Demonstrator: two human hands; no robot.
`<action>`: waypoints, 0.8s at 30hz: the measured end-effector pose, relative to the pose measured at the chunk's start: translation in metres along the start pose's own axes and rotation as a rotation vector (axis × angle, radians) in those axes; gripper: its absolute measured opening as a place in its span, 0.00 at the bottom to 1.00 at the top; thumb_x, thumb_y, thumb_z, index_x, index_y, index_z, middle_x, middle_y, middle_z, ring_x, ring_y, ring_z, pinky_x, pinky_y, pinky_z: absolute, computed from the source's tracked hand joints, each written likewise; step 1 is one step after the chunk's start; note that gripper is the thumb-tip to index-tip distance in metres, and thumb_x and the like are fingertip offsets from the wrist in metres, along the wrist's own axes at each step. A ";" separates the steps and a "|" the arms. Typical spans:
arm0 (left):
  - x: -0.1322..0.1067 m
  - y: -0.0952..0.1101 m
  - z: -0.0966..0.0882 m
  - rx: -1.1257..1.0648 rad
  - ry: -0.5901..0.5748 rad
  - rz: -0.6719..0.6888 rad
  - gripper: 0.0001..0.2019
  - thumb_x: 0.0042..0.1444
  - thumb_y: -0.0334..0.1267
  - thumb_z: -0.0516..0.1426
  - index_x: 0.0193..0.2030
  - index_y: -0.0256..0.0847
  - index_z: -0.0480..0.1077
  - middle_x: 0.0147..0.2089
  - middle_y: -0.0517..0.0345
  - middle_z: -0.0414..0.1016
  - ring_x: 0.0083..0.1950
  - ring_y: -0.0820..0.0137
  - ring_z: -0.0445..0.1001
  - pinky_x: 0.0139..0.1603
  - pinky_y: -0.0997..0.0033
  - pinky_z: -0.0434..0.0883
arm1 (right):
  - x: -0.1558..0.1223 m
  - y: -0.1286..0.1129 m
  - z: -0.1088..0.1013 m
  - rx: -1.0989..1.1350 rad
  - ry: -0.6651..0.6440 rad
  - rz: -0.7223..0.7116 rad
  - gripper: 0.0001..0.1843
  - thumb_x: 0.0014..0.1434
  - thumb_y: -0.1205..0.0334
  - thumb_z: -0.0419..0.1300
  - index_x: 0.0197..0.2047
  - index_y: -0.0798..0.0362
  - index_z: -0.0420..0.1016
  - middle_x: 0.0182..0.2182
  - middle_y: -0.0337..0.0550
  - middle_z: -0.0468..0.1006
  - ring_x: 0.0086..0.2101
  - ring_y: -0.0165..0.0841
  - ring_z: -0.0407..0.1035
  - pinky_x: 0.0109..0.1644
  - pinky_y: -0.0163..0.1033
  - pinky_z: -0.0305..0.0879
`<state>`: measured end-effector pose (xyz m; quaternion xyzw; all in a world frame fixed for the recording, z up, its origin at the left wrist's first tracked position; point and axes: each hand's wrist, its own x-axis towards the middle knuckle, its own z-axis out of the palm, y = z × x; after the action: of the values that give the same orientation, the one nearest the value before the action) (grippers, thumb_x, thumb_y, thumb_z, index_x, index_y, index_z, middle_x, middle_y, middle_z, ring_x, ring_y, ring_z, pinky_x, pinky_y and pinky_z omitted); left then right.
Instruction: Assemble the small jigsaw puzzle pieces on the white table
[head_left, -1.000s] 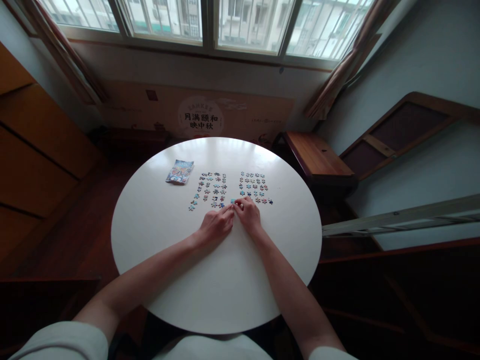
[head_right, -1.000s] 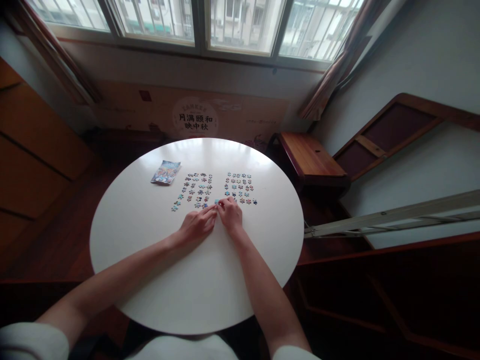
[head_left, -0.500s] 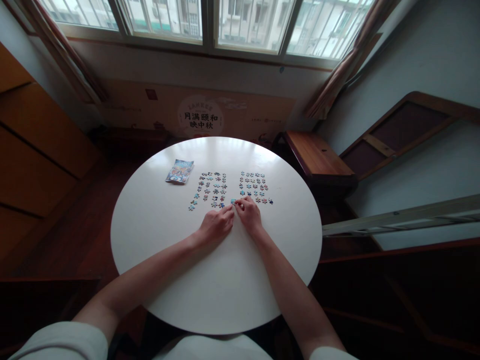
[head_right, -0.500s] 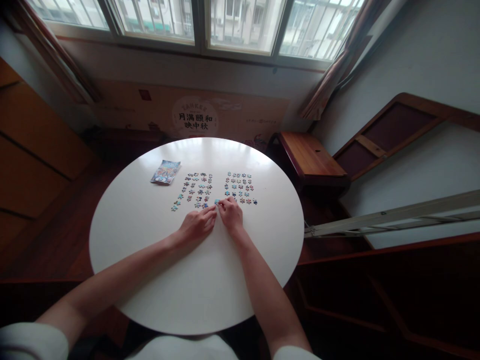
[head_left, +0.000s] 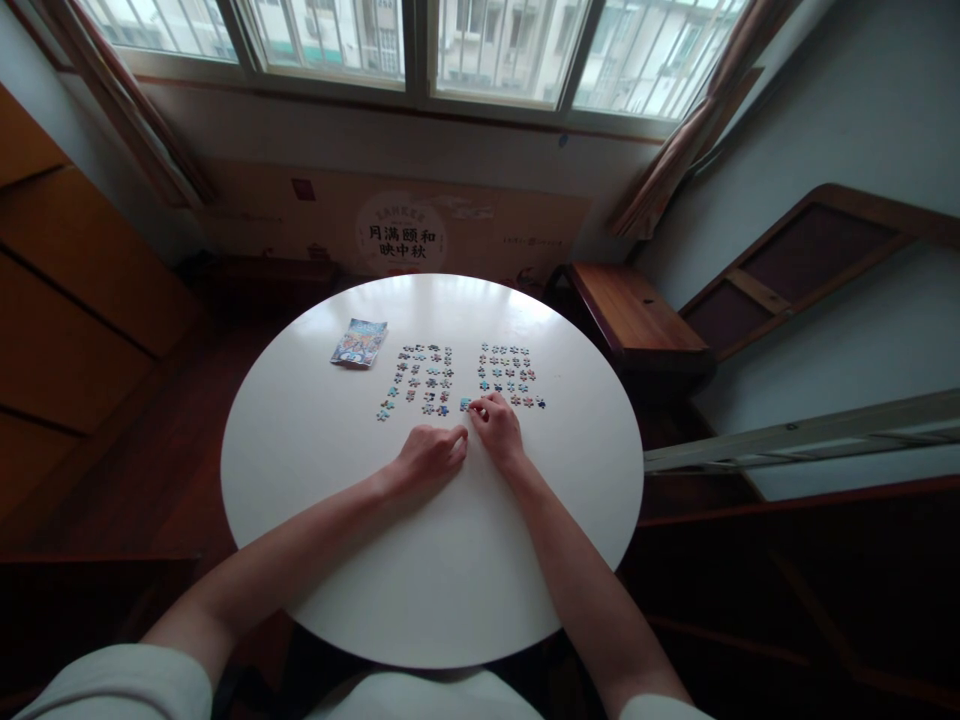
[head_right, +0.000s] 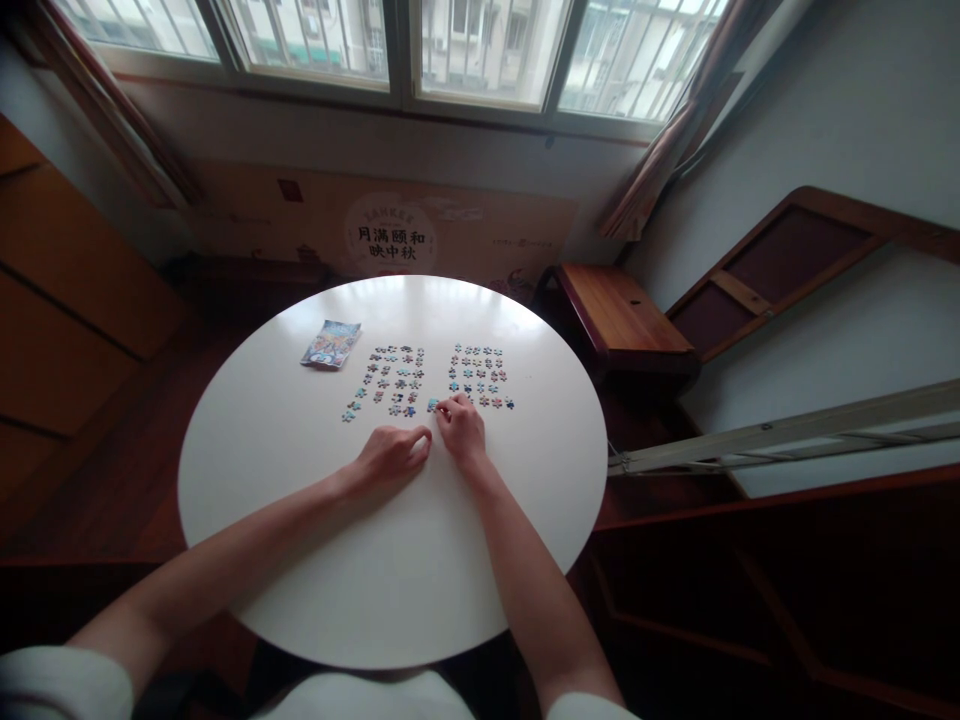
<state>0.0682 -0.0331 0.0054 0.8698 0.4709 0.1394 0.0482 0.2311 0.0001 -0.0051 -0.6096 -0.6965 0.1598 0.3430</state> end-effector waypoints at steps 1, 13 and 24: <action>0.000 0.000 0.000 0.006 0.001 0.007 0.14 0.62 0.40 0.48 0.40 0.39 0.73 0.28 0.50 0.78 0.26 0.66 0.74 0.30 0.71 0.63 | 0.000 0.000 0.000 -0.006 -0.005 -0.004 0.08 0.58 0.65 0.57 0.36 0.51 0.79 0.36 0.41 0.74 0.30 0.29 0.69 0.39 0.34 0.63; 0.001 -0.002 0.000 0.024 0.029 0.042 0.13 0.62 0.40 0.48 0.41 0.41 0.73 0.27 0.54 0.79 0.26 0.67 0.75 0.28 0.73 0.62 | 0.000 -0.001 -0.002 -0.037 -0.021 -0.009 0.08 0.58 0.65 0.58 0.36 0.50 0.79 0.36 0.40 0.74 0.29 0.28 0.68 0.38 0.34 0.62; 0.001 -0.003 -0.004 -0.041 0.011 0.031 0.14 0.62 0.41 0.49 0.44 0.43 0.74 0.29 0.55 0.79 0.27 0.68 0.74 0.29 0.73 0.61 | 0.002 0.002 -0.002 0.083 0.071 -0.023 0.09 0.56 0.68 0.55 0.34 0.55 0.77 0.31 0.43 0.74 0.27 0.30 0.67 0.38 0.36 0.65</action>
<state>0.0648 -0.0309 0.0089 0.8749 0.4548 0.1546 0.0612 0.2337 0.0022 -0.0039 -0.5920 -0.6838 0.1630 0.3942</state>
